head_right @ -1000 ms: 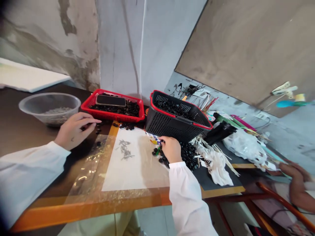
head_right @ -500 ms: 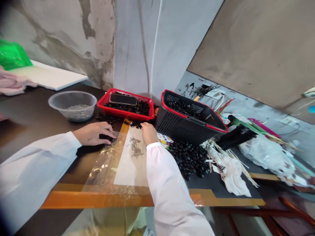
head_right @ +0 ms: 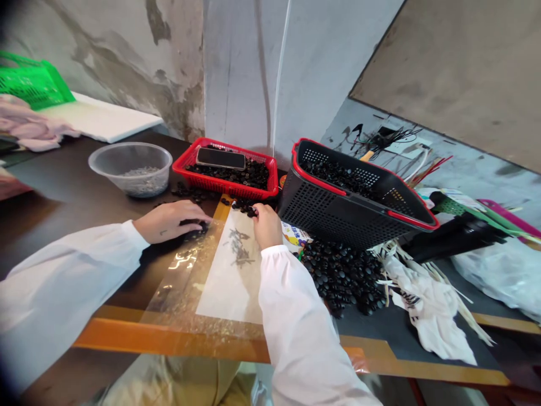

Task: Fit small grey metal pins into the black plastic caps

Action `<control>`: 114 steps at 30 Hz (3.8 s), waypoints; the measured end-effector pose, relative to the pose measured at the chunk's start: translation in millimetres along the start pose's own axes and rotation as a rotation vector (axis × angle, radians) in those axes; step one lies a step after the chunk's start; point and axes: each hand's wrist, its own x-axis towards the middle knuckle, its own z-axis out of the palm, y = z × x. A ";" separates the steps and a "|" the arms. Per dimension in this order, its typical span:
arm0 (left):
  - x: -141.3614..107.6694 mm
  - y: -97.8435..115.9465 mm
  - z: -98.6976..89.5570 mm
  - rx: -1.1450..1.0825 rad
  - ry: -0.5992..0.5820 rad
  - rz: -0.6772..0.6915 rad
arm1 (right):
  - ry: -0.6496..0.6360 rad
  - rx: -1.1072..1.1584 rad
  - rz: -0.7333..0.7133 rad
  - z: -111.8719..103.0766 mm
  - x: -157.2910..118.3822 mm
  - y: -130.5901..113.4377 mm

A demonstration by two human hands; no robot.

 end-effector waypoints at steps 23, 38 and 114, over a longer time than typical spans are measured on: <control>13.1 39.8 19.6 0.132 0.224 -0.004 | -0.022 0.196 -0.154 4.7 -9.5 -33.4; 20.8 56.8 28.7 -0.181 0.317 -0.212 | -0.133 1.085 0.173 16.9 -11.8 -43.8; 13.2 52.5 18.1 -0.449 0.447 -0.343 | -0.159 1.025 0.199 9.2 -24.6 -65.0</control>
